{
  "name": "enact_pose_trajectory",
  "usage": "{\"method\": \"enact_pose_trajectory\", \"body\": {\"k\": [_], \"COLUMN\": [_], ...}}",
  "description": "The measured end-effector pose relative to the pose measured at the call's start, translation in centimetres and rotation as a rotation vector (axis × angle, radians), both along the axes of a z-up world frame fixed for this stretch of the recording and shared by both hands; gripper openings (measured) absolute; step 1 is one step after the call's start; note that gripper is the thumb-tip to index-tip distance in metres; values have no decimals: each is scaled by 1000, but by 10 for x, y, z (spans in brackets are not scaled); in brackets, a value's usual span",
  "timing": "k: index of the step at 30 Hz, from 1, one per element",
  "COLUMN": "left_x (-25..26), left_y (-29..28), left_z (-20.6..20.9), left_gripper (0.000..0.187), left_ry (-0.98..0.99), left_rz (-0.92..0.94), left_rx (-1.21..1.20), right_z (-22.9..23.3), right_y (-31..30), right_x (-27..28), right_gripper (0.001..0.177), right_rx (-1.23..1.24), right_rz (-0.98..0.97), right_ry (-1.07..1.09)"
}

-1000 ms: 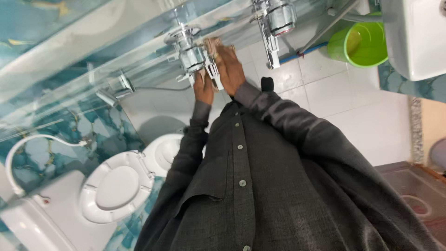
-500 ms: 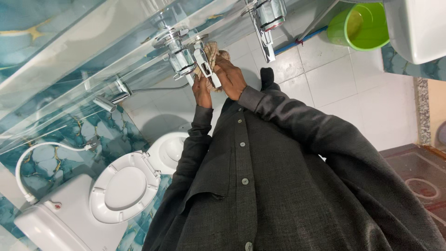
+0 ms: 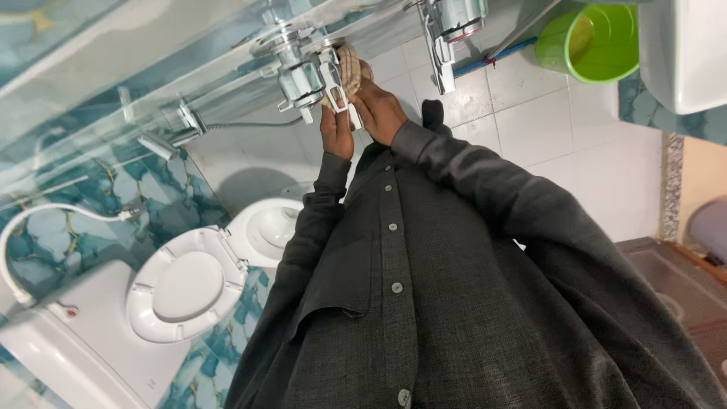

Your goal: The person wipes the chrome fixtures and pipes under a sink using a small cloth, moving the cloth over the different metallic surfaces.

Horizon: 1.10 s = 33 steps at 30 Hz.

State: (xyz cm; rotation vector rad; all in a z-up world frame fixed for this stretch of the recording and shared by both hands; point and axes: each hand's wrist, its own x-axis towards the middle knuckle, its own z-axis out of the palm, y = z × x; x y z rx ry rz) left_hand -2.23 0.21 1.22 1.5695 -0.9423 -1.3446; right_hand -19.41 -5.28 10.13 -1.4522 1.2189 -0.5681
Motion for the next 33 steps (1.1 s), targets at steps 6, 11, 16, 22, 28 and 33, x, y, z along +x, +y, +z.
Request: {"method": "enact_pose_trajectory", "body": {"k": [6,11,16,22,28,33], "left_x": [-12,2,-14,12,-3,6], "left_y": [39,14,14,-23,-1,-8], "left_z": [75,50,66,66,64,24], "left_gripper": [33,32,39,61,59,43], "left_ry": [-538,49,464,1230,1248,1302], "left_rz": [-254,-35,169,358,353,397], "left_rx": [-546,-173,-80,-54,-6,-46], "right_z": [34,38,42,44,54,56], "right_y": [29,23,20,2,4,2], "right_x": [-36,-43,-32,-10,-23,-3], "right_gripper": [43,47,55,72,73,70], "right_rx": [-690,-827,-854,-886,-864,-783], "right_rz": [253,384,547,601,679,623], "right_ry": [129,250,246,394,310,345]}}
